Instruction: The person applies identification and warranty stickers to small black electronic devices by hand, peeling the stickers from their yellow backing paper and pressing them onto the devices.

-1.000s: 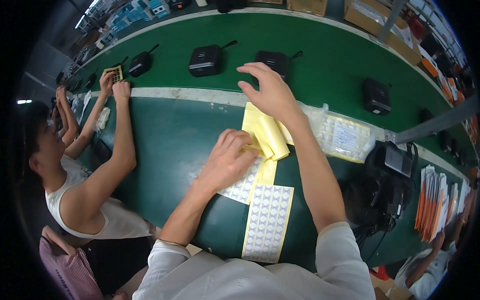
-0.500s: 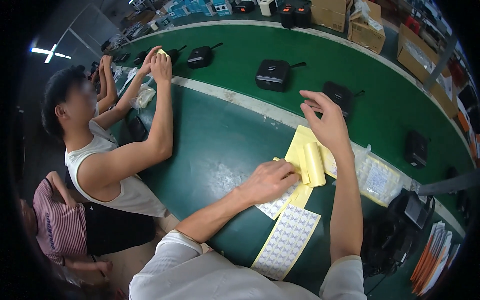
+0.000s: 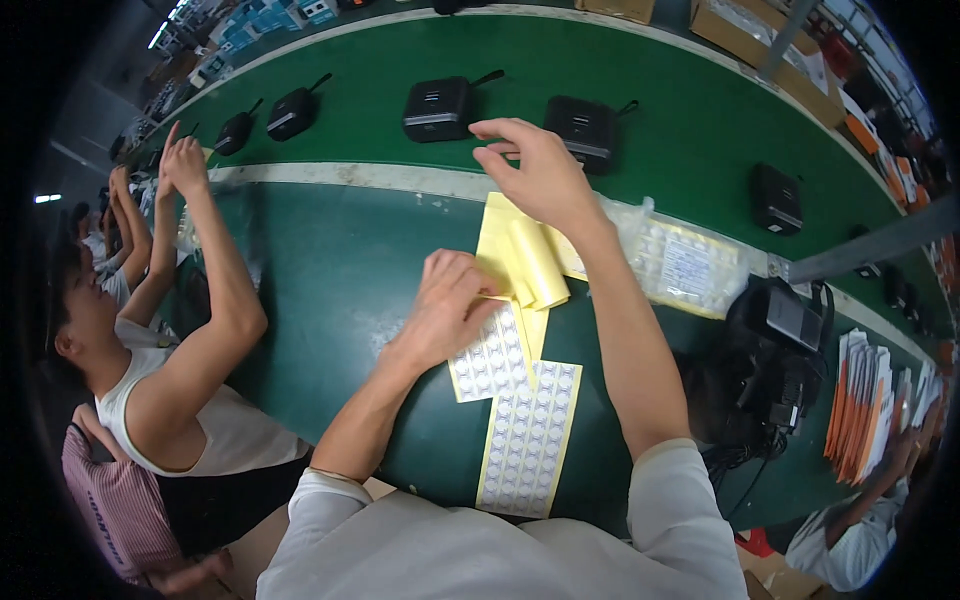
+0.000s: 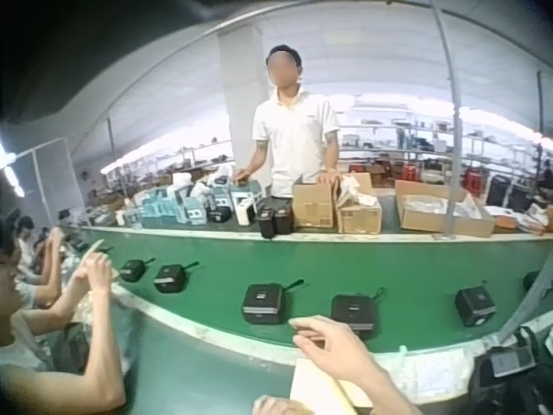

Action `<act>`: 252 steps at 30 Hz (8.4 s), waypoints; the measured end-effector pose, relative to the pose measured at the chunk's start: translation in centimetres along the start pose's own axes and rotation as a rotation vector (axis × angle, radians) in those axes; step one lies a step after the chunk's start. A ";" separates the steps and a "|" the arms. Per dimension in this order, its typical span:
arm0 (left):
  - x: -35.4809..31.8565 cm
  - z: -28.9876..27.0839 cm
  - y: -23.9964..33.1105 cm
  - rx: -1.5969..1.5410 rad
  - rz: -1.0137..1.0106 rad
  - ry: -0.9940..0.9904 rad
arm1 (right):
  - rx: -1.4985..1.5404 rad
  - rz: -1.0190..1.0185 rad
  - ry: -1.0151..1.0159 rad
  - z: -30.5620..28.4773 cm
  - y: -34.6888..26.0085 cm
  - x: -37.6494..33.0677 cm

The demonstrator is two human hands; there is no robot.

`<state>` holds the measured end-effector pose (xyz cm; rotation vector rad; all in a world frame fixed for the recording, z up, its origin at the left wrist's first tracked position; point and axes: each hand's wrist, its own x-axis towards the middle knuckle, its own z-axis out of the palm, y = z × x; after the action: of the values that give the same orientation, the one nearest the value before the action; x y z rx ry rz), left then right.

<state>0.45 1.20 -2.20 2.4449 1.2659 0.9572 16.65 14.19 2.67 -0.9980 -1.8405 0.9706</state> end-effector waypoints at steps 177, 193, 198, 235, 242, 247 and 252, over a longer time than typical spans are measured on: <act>-0.1 -4.1 -2.6 -0.817 -0.647 0.269 | 0.305 0.309 -0.260 2.9 -1.2 -5.0; -0.7 -4.1 -3.4 -0.781 -0.565 0.276 | 0.461 0.239 -0.178 2.6 -0.7 -4.9; -0.7 -4.1 -3.3 -0.844 -0.555 0.281 | 0.393 0.235 -0.191 1.5 -0.6 -4.7; -1.1 -5.8 -7.5 -0.753 -0.597 0.277 | -0.374 0.355 -0.458 2.5 -1.7 -5.9; 3.1 -5.9 -7.6 -1.007 -0.784 0.384 | -0.626 -0.046 -0.098 -1.2 -2.1 1.1; 7.1 -3.0 -8.0 -1.127 -0.800 0.350 | -0.778 -0.119 -0.304 -3.9 5.2 9.8; 9.3 -1.9 -7.4 -1.159 -0.825 0.331 | -0.624 0.049 -0.427 -5.0 5.6 11.6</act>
<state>-1.70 12.83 -0.08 0.8146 1.1198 1.2957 18.45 27.94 2.96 -1.2692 -2.5789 0.6732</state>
